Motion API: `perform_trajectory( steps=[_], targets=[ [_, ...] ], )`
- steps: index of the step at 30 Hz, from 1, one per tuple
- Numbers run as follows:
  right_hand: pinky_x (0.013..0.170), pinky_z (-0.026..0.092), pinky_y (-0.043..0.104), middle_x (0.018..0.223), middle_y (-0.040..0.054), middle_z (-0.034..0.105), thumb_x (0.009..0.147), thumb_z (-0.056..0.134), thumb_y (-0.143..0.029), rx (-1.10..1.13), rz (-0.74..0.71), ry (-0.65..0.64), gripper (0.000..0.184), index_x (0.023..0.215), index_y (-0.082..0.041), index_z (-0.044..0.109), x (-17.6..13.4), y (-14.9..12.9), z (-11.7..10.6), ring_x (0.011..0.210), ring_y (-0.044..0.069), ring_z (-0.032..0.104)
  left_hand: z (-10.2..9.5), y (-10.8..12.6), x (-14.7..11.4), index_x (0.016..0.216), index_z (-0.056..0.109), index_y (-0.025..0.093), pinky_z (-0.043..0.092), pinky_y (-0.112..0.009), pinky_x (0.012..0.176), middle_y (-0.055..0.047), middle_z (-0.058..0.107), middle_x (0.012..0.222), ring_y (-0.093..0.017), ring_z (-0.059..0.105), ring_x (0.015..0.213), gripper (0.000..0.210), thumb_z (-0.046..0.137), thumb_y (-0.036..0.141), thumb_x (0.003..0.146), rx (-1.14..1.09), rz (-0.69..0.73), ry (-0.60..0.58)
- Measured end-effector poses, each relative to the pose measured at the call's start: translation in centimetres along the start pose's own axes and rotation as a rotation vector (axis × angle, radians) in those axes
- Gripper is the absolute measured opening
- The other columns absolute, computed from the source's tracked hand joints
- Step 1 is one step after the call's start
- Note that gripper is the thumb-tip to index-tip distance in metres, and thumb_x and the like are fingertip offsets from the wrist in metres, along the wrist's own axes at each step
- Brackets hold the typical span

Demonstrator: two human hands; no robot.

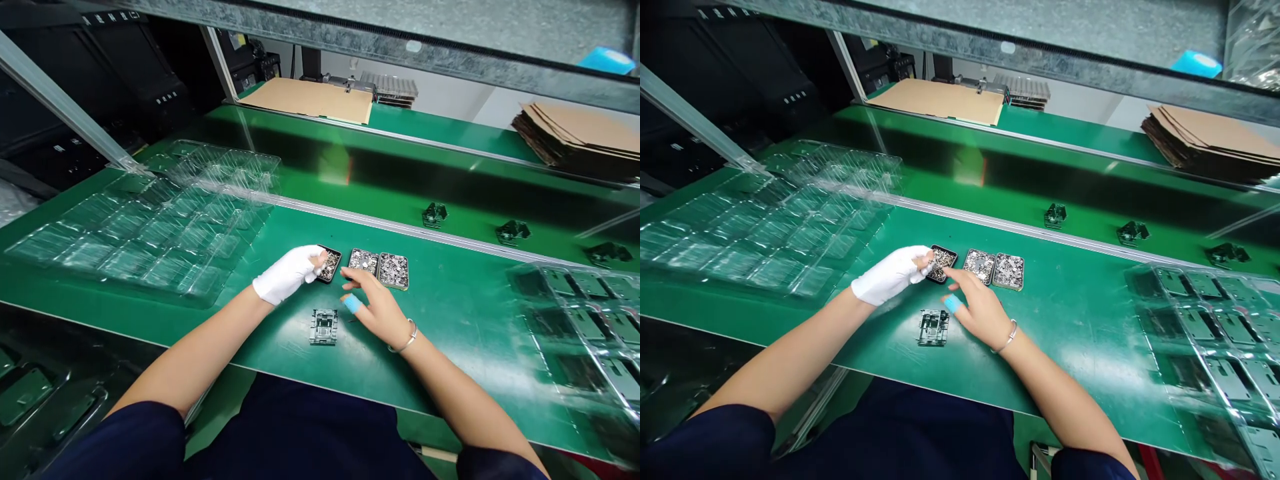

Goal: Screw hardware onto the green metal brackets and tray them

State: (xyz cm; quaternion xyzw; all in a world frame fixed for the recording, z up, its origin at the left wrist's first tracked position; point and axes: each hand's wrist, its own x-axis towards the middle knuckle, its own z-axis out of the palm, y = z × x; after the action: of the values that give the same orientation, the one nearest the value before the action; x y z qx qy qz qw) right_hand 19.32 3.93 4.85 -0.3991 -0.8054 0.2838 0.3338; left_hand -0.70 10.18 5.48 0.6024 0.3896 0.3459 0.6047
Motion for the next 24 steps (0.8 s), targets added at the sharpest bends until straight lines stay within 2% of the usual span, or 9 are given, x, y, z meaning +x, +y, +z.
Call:
perform_trajectory(
  steps=[4, 7, 10, 12, 14, 16, 20, 24],
  targets=[
    [0.081, 0.052, 0.036, 0.099, 0.0058, 0.062, 0.089, 0.048, -0.023, 0.001, -0.051, 0.167, 0.015, 0.102, -0.022, 0.055, 2.6, -0.9, 0.6, 0.089, 0.019, 0.061, 1.9, 0.5, -1.4, 0.07, 0.045, 0.018, 0.024, -0.023, 0.042, 0.003, 0.04, 0.061, -0.008, 0.031, 0.047, 0.028, 0.052, 0.042, 0.081, -0.112, -0.025, -0.048],
    [0.071, 0.052, 0.031, 0.081, 0.0022, 0.062, 0.084, 0.053, -0.023, 0.086, 0.013, 0.233, 0.004, 0.083, -0.021, 0.056, 3.2, -1.2, 1.4, 0.077, 0.017, 0.06, 2.2, 0.5, -2.4, 0.071, 0.048, 0.017, 0.027, -0.022, 0.045, 0.005, 0.039, 0.06, -0.008, 0.033, 0.05, 0.028, 0.056, 0.041, 0.081, -0.143, 0.0, -0.011],
    [0.063, 0.051, 0.027, 0.072, -0.0005, 0.061, 0.083, 0.056, -0.026, 0.282, 0.145, 0.178, 0.007, 0.08, -0.02, 0.054, 2.8, -1.6, 2.0, 0.067, 0.014, 0.06, 2.0, 0.3, -3.4, 0.072, 0.05, 0.016, 0.03, -0.021, 0.049, 0.004, 0.043, 0.061, -0.008, 0.037, 0.054, 0.027, 0.058, 0.04, 0.081, -0.117, 0.031, -0.005],
    [0.062, 0.052, 0.027, 0.075, -0.0001, 0.062, 0.087, 0.051, -0.028, 0.405, 0.205, 0.114, 0.009, 0.086, -0.02, 0.054, 2.3, -2.0, 2.2, 0.065, 0.013, 0.061, 2.1, 0.2, -3.9, 0.074, 0.051, 0.016, 0.029, -0.021, 0.048, 0.002, 0.048, 0.065, -0.008, 0.039, 0.055, 0.029, 0.058, 0.042, 0.081, -0.132, 0.015, -0.004],
    [0.067, 0.054, 0.029, 0.083, 0.0017, 0.064, 0.089, 0.047, -0.028, 0.435, 0.205, 0.085, 0.012, 0.096, -0.02, 0.053, 1.7, -2.2, 2.3, 0.07, 0.014, 0.063, 2.5, 0.1, -4.5, 0.075, 0.05, 0.016, 0.028, -0.021, 0.047, 0.002, 0.048, 0.064, -0.007, 0.038, 0.052, 0.031, 0.058, 0.045, 0.081, -0.175, -0.02, 0.023],
    [0.072, 0.054, 0.031, 0.088, 0.0032, 0.064, 0.089, 0.048, -0.028, 0.315, 0.139, 0.107, 0.013, 0.099, -0.021, 0.053, 1.1, -2.4, 2.4, 0.076, 0.015, 0.064, 3.0, 0.0, -5.0, 0.074, 0.048, 0.016, 0.026, -0.021, 0.046, 0.005, 0.042, 0.059, -0.007, 0.034, 0.05, 0.032, 0.057, 0.046, 0.082, -0.215, -0.044, 0.058],
    [0.074, 0.053, 0.033, 0.089, 0.0051, 0.065, 0.089, 0.046, -0.022, -0.09, -0.061, 0.162, 0.012, 0.095, -0.022, 0.056, 0.2, -2.3, 2.3, 0.083, 0.018, 0.063, 3.9, -0.2, -6.0, 0.071, 0.047, 0.016, 0.023, -0.021, 0.045, 0.005, 0.039, 0.059, -0.006, 0.031, 0.048, 0.034, 0.055, 0.046, 0.084, -0.282, -0.058, 0.09],
    [0.075, 0.052, 0.034, 0.091, 0.0059, 0.065, 0.088, 0.042, -0.015, -0.277, -0.184, 0.135, 0.021, 0.1, -0.023, 0.058, -0.2, -2.4, 2.1, 0.086, 0.019, 0.061, 4.0, -0.1, -6.5, 0.069, 0.047, 0.015, 0.022, -0.022, 0.045, 0.005, 0.037, 0.058, -0.006, 0.03, 0.048, 0.034, 0.055, 0.044, 0.085, -0.327, -0.07, 0.081]
  ],
)
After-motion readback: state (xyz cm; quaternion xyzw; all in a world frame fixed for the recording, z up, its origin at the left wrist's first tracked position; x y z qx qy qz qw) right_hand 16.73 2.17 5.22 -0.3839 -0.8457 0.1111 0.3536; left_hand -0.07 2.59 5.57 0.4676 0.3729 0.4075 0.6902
